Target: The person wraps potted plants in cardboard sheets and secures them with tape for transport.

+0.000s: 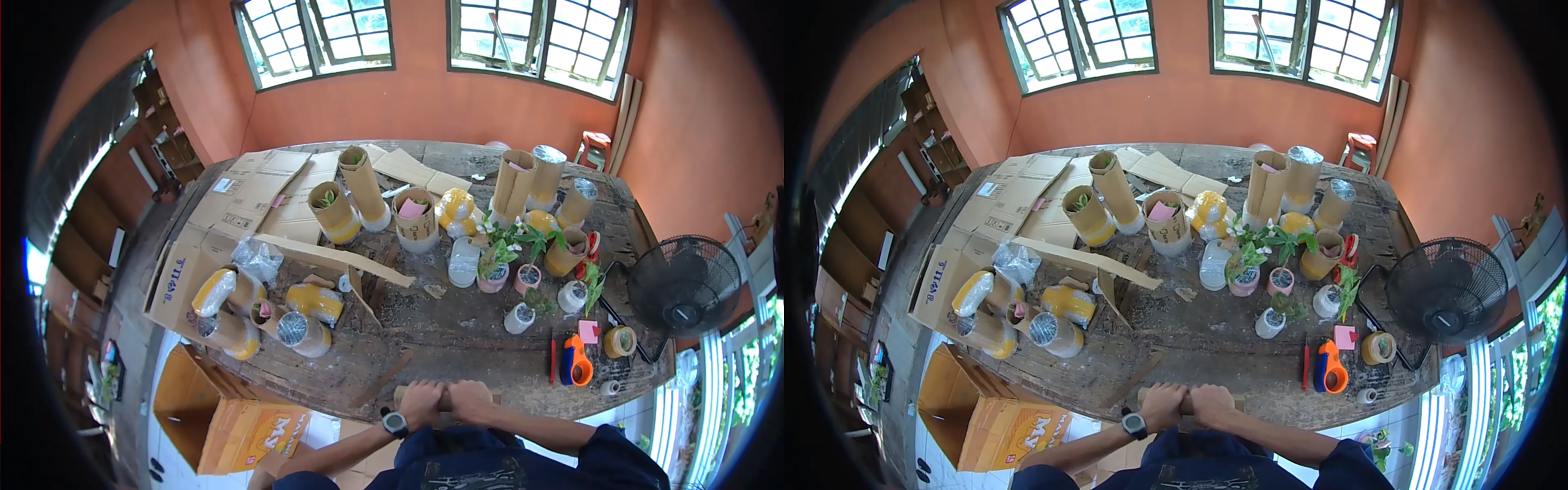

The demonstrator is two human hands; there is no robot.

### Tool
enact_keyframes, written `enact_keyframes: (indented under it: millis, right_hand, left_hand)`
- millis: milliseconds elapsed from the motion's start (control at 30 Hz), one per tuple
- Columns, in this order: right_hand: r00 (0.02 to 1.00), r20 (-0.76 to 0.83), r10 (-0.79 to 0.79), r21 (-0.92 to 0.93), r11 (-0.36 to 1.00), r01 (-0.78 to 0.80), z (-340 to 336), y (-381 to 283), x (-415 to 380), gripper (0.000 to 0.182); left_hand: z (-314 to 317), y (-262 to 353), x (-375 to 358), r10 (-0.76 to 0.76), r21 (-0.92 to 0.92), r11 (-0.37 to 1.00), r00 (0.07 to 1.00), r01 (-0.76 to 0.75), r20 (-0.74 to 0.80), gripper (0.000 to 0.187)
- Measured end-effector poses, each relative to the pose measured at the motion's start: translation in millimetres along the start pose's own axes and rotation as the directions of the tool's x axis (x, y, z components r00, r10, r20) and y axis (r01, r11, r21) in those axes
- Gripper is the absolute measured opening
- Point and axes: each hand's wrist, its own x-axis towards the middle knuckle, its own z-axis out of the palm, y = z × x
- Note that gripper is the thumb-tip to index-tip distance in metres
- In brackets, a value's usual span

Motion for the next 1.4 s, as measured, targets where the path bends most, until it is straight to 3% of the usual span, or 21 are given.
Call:
enact_keyframes:
  millis: [33, 100, 200, 333, 400, 533, 633, 733, 833, 1000, 1200, 1400]
  right_hand:
    - [0.999, 0.044, 0.024, 0.038, 0.999, -0.026, -11, -3, -3, 0.036]
    - [0.988, 0.134, 0.072, 0.107, 0.991, -0.086, -27, -6, -6, 0.037]
    - [0.985, 0.175, -0.003, 0.117, 0.993, -0.017, -9, 6, 5, 0.044]
    - [0.995, -0.063, -0.079, 0.009, 0.997, 0.08, 1, -1, -5, 0.05]
    - [0.977, -0.188, -0.1, -0.043, 0.995, 0.093, 18, -2, -6, 0.05]
    - [0.985, -0.165, -0.058, 0.018, 0.998, 0.061, 40, -4, -3, 0.041]
    - [0.992, -0.12, -0.033, 0.061, 0.997, 0.041, 44, 0, 5, 0.043]
    - [1.0, -0.029, -0.007, 0.164, 0.986, 0.012, 29, 3, 6, 0.045]
    - [0.997, 0.076, -0.024, 0.304, 0.953, 0.0, 27, 11, 9, 0.049]
    - [0.964, 0.256, -0.069, 0.397, 0.917, -0.04, 32, 16, 5, 0.055]
    - [0.991, -0.017, 0.129, 0.089, 0.988, -0.127, 22, -13, -19, 0.05]
    - [0.996, 0.019, 0.087, 0.115, 0.989, -0.089, 41, -4, -17, 0.059]
  left_hand:
    - [8, -1, -2, 0.115, 0.101, 0.99, 0.971, -0.096, -0.208, 0.036]
    - [13, -3, -2, 0.091, 0.069, 0.994, 0.989, -0.083, -0.117, 0.034]
    - [9, -3, -2, 0.081, 0.048, 0.995, 0.997, -0.082, 0.008, 0.033]
    - [-16, -2, 3, 0.008, -0.046, 0.999, 0.984, 0.0, 0.18, 0.036]
    - [-7, -11, 3, 0.08, -0.04, 0.996, 0.988, -0.076, 0.13, 0.038]
    - [9, -19, 1, 0.123, -0.044, 0.992, 0.978, -0.117, 0.167, 0.041]
    - [23, -19, -5, 0.144, -0.001, 0.99, 0.989, -0.144, 0.031, 0.042]
    - [33, -12, -10, 0.244, 0.227, 0.956, 0.932, -0.186, -0.268, 0.046]
    - [25, -8, -13, 0.295, 0.197, 0.946, 0.934, -0.256, -0.203, 0.04]
    - [27, -13, -9, 0.4, 0.13, 0.911, 0.915, -0.391, -0.054, 0.045]
    - [11, -12, 4, 0.315, 0.067, 0.944, 0.942, -0.324, 0.115, 0.049]
    - [45, -21, 9, 0.328, 0.085, 0.936, 0.934, -0.342, 0.145, 0.05]
